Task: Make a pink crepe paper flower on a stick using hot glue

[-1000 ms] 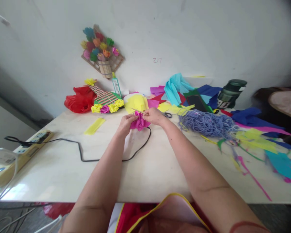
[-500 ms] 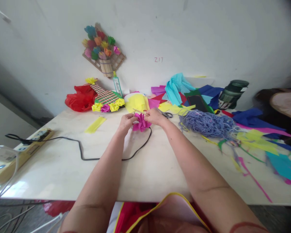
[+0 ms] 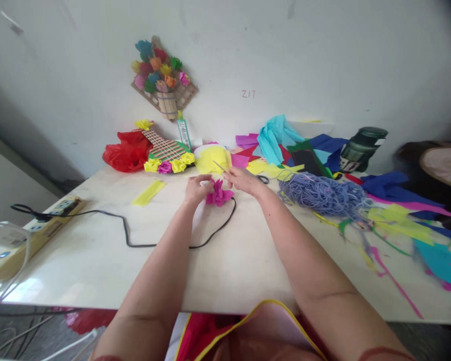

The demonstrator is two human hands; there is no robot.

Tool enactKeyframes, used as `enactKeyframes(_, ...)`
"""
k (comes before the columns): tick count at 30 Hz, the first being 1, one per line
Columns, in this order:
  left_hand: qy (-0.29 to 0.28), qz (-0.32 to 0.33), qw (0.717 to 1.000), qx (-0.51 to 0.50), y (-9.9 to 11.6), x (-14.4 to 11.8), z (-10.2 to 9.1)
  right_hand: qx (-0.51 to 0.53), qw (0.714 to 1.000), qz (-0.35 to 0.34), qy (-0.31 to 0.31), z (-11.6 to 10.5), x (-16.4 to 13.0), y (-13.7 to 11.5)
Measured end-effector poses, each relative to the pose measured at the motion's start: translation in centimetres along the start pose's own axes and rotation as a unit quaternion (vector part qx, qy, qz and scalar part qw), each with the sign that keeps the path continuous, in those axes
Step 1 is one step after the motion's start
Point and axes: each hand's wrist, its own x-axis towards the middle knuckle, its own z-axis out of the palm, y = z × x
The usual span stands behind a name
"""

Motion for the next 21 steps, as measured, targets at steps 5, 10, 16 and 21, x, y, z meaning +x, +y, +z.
enactKeyframes(5, 0.021, 0.018, 0.998, -0.049, 0.8, -0.2, -0.2, 0.025, 0.999, -0.009, -0.026, 0.5, 0.4, 0.8)
enactKeyframes(10, 0.04, 0.053, 0.989, -0.129, 1.9, -0.8, 0.2, 0.029, 0.999, -0.012, -0.031, 0.7, 0.6, 0.7)
enactKeyframes(16, 0.055, 0.103, 0.988, -0.101, 2.2, -0.9, 0.3, -0.033, 0.999, -0.018, 0.001, 0.4, 0.1, -0.7)
enactKeyframes(21, 0.055, 0.124, 0.987, -0.09, 1.8, -0.7, 0.2, -0.055, 0.997, -0.041, 0.032, 0.5, 0.4, -0.3)
